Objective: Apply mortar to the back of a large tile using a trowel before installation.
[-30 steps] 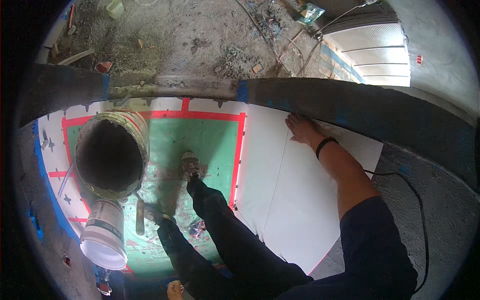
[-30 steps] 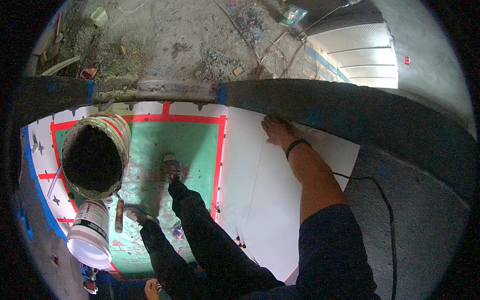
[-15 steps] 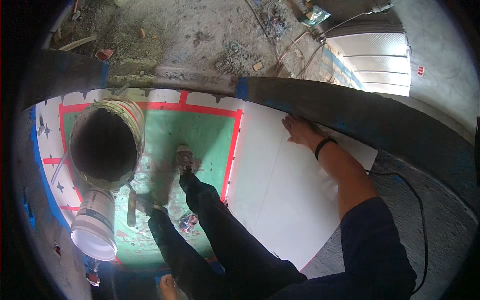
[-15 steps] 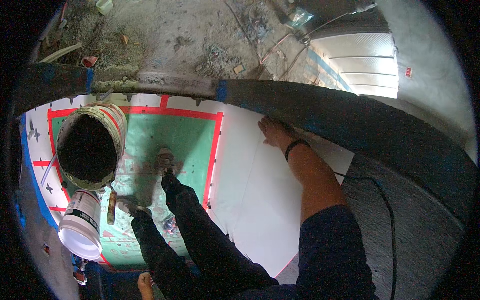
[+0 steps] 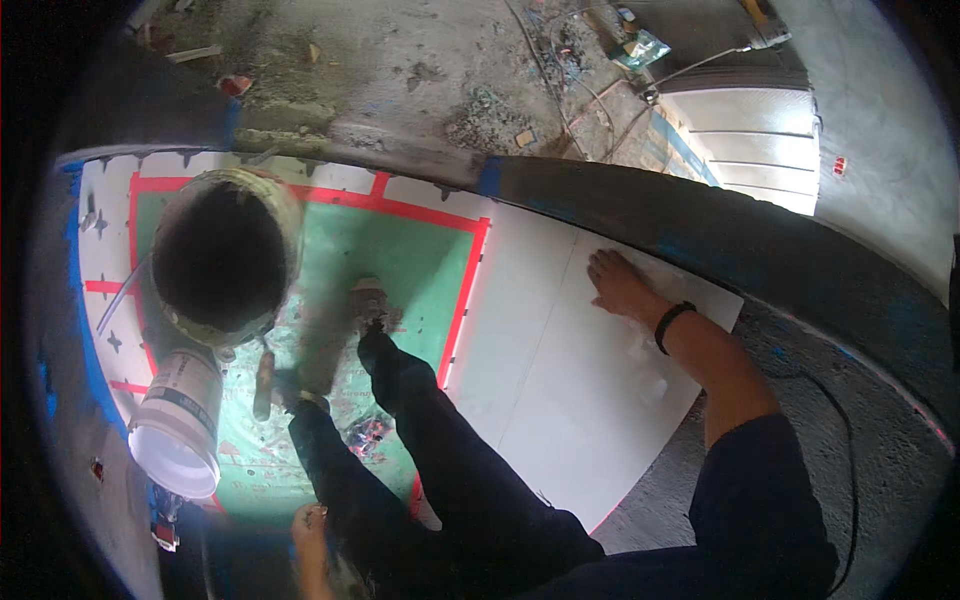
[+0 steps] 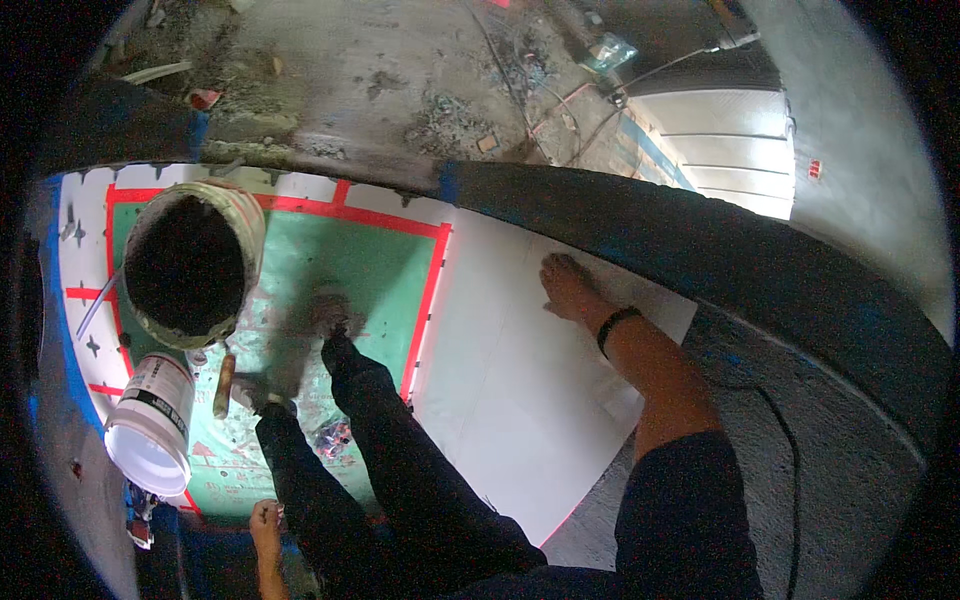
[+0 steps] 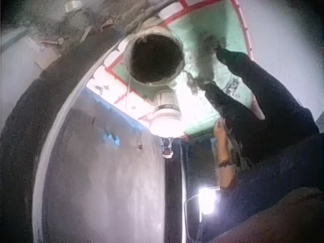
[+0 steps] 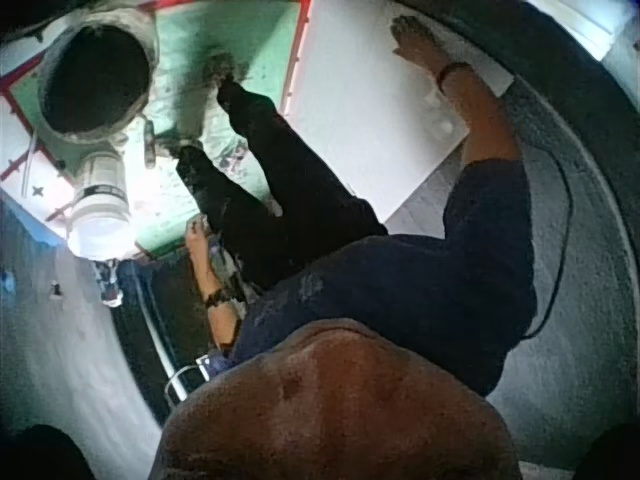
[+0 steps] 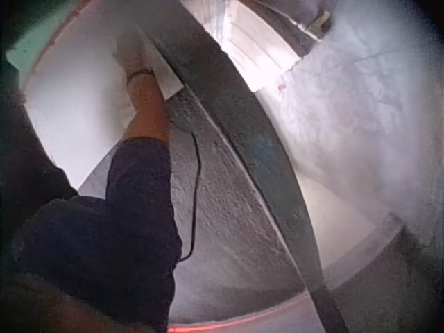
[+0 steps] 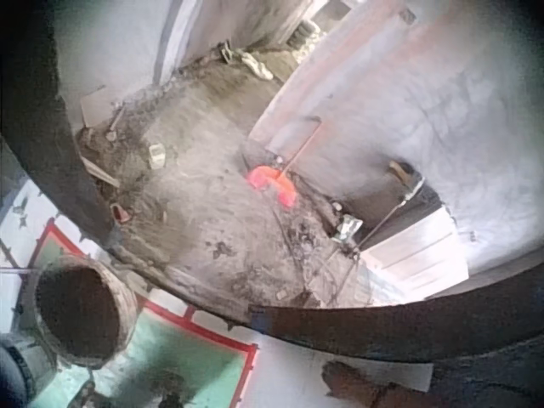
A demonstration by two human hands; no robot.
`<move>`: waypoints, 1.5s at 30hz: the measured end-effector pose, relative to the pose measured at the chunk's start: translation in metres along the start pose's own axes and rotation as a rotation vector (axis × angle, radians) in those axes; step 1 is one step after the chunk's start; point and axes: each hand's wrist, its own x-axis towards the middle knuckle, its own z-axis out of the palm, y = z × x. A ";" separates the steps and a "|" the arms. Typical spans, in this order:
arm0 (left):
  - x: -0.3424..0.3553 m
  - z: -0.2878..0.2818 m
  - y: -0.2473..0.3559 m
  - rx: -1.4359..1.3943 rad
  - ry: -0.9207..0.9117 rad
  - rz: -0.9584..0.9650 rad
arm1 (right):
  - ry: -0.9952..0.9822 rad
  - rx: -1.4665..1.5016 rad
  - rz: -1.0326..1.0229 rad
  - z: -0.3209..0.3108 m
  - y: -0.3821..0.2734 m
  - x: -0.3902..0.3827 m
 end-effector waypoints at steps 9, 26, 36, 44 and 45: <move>-0.009 0.005 -0.166 -0.428 -0.305 -0.386 | -0.222 0.835 0.042 -0.074 -0.208 0.038; -0.073 -0.160 -0.234 -0.386 -0.362 -0.361 | -0.323 1.030 -0.088 -0.199 -0.473 -0.093; 0.012 -0.293 -0.090 0.074 -0.117 0.345 | 0.142 1.491 0.169 -0.180 -0.504 -0.200; -0.013 -0.264 0.106 0.206 -0.042 0.434 | 0.234 2.144 0.426 -0.075 -0.533 -0.117; -0.007 -0.266 0.119 0.290 -0.053 0.464 | 0.253 2.205 0.439 -0.086 -0.525 -0.122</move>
